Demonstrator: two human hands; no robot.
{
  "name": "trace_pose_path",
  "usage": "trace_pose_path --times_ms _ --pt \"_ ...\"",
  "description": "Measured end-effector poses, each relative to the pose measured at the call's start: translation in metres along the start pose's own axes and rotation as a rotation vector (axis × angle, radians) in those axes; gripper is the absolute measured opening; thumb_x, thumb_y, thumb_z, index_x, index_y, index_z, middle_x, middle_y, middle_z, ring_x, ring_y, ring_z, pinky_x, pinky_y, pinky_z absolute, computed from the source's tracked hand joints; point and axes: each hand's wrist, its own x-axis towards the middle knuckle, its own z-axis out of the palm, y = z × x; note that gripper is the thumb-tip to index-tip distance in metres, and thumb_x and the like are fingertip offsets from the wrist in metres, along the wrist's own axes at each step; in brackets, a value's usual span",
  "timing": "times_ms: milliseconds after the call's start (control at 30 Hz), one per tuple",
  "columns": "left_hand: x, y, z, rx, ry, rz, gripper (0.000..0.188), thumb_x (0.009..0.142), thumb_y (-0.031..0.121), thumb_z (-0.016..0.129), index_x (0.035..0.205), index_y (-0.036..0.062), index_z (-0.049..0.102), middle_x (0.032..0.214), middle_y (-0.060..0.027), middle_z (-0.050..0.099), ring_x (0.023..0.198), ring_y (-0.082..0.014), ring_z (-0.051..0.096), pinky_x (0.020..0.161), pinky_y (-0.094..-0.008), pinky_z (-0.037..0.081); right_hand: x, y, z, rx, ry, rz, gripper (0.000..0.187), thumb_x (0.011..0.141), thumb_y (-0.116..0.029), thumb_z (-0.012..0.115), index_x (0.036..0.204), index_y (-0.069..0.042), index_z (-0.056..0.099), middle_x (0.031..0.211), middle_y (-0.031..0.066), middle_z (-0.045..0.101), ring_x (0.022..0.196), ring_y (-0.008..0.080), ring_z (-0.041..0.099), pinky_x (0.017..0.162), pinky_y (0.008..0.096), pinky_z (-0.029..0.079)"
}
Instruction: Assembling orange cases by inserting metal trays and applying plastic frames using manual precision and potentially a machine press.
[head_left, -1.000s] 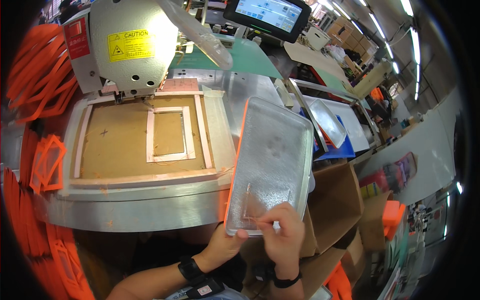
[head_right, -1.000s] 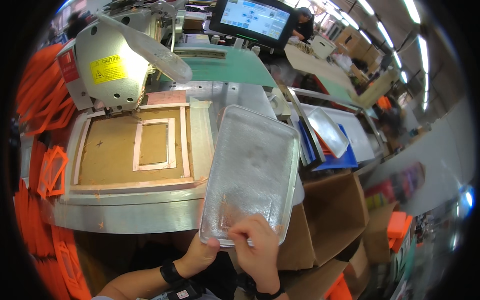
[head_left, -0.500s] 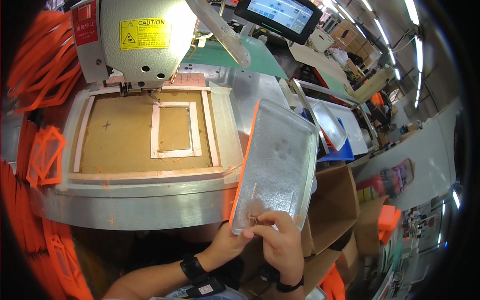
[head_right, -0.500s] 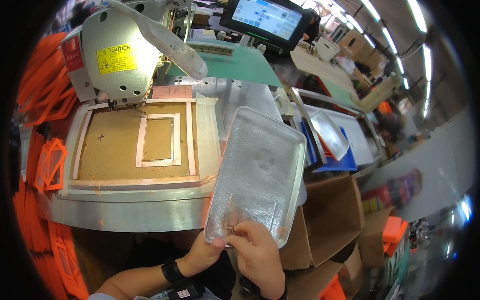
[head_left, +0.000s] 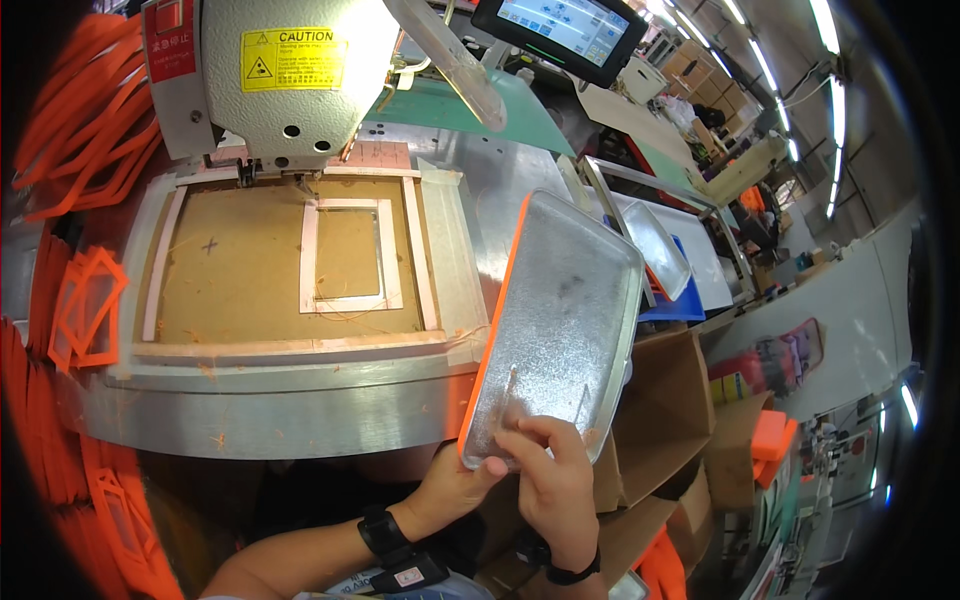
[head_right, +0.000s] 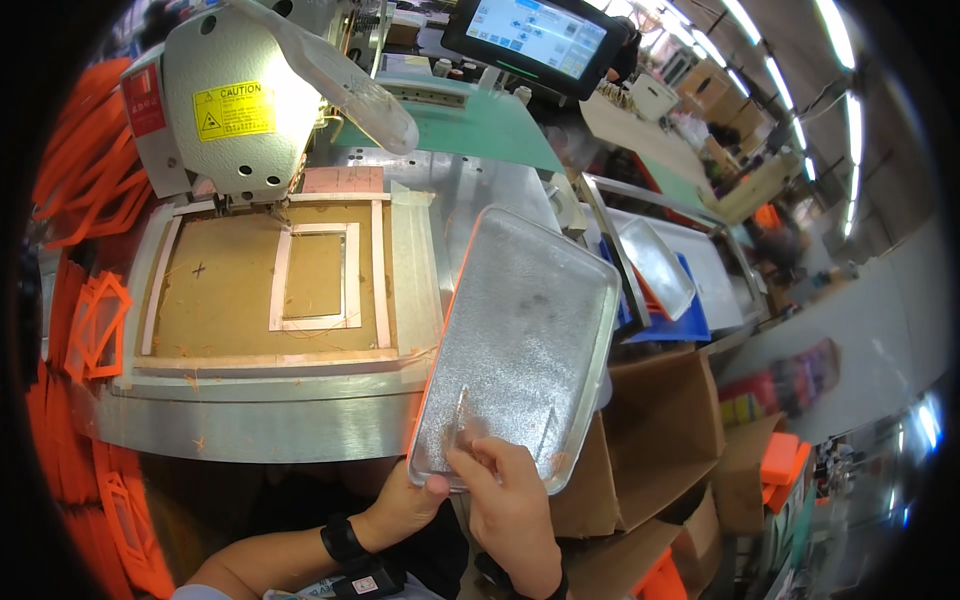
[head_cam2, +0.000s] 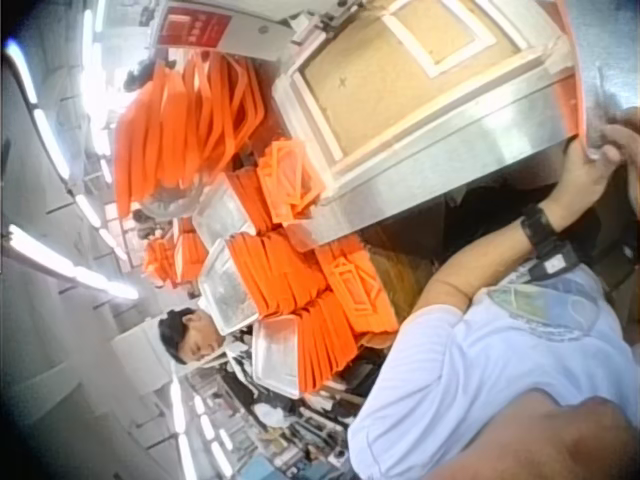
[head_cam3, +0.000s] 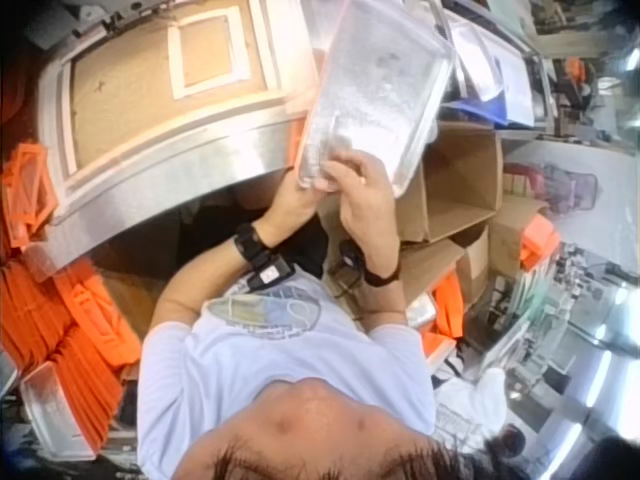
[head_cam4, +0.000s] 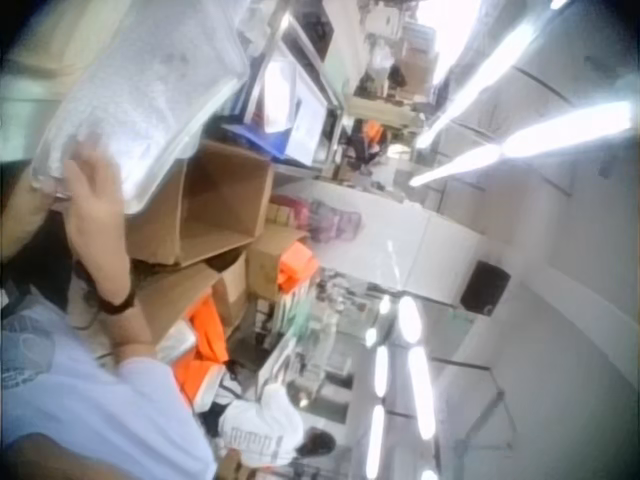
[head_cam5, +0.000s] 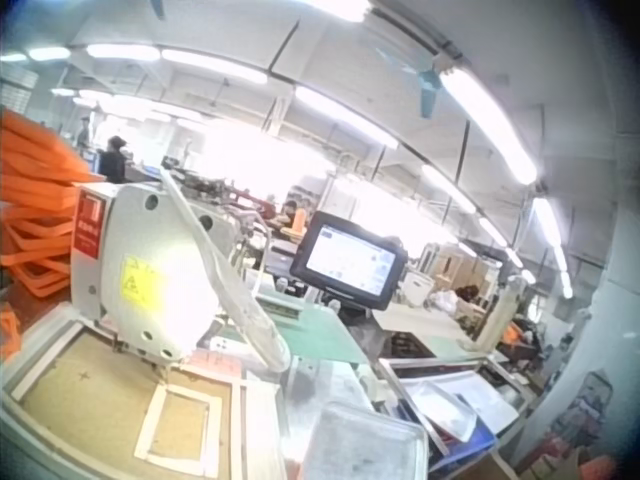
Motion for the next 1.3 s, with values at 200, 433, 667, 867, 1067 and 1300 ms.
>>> trace_pose_path --times_ms 200,433,667,867,1067,1300 --pt "-0.001 0.0 0.001 0.004 0.014 0.008 0.063 0.093 0.05 0.06 0.128 -0.0026 0.055 0.119 -0.0095 0.064 0.112 -0.0168 0.06 0.096 -0.0305 0.049 0.001 -0.001 -0.004 0.081 0.006 0.043 0.043 0.069 0.012 0.063 0.108 -0.004 0.071 0.105 0.0143 0.06 0.091 0.0293 0.063 0.077 0.0348 0.054" --pt "-0.001 0.006 0.001 -0.011 -0.016 -0.02 0.061 0.094 0.048 0.059 0.127 -0.0028 0.056 0.118 -0.0102 0.064 0.111 -0.0179 0.061 0.097 -0.0312 0.049 -0.007 0.003 0.0 0.064 0.051 0.015 0.044 0.069 0.013 0.062 0.109 -0.004 0.071 0.102 0.0138 0.061 0.091 0.0286 0.063 0.078 0.0349 0.054" --pt "-0.002 0.005 0.0 0.04 -0.001 -0.015 0.059 0.094 0.048 0.06 0.125 -0.0028 0.057 0.116 -0.0098 0.066 0.111 -0.0174 0.061 0.097 -0.0314 0.049 -0.01 0.003 0.003 0.059 0.073 0.05 0.042 0.068 0.014 0.062 0.105 -0.003 0.071 0.103 0.0145 0.062 0.091 0.0295 0.063 0.078 0.0345 0.054" --pt "-0.001 0.001 -0.001 0.022 0.001 -0.024 0.06 0.095 0.049 0.06 0.126 -0.0021 0.057 0.119 -0.0093 0.064 0.111 -0.0171 0.06 0.096 -0.0317 0.048 -0.012 0.004 0.006 0.052 0.075 0.024 0.04 0.069 0.015 0.062 0.104 -0.003 0.07 0.106 0.0158 0.061 0.093 0.0303 0.064 0.078 0.0355 0.054" --pt "-0.002 0.004 0.001 0.037 0.01 -0.024 0.059 0.095 0.048 0.06 0.127 -0.0018 0.056 0.12 -0.0084 0.063 0.109 -0.0165 0.06 0.095 -0.0309 0.048 -0.009 0.0 0.006 0.045 0.084 0.064 0.038 0.07 0.015 0.062 0.104 -0.002 0.07 0.108 0.0165 0.06 0.092 0.0305 0.064 0.079 0.0357 0.054" --pt "-0.003 0.004 0.001 0.038 0.019 -0.027 0.058 0.095 0.047 0.06 0.126 -0.0017 0.057 0.117 -0.0079 0.064 0.107 -0.0157 0.06 0.094 -0.0303 0.049 -0.009 -0.006 0.003 0.099 0.139 0.136 0.036 0.07 0.017 0.057 0.098 -0.001 0.07 0.104 0.0137 0.062 0.089 0.0268 0.065 0.078 0.0337 0.053"
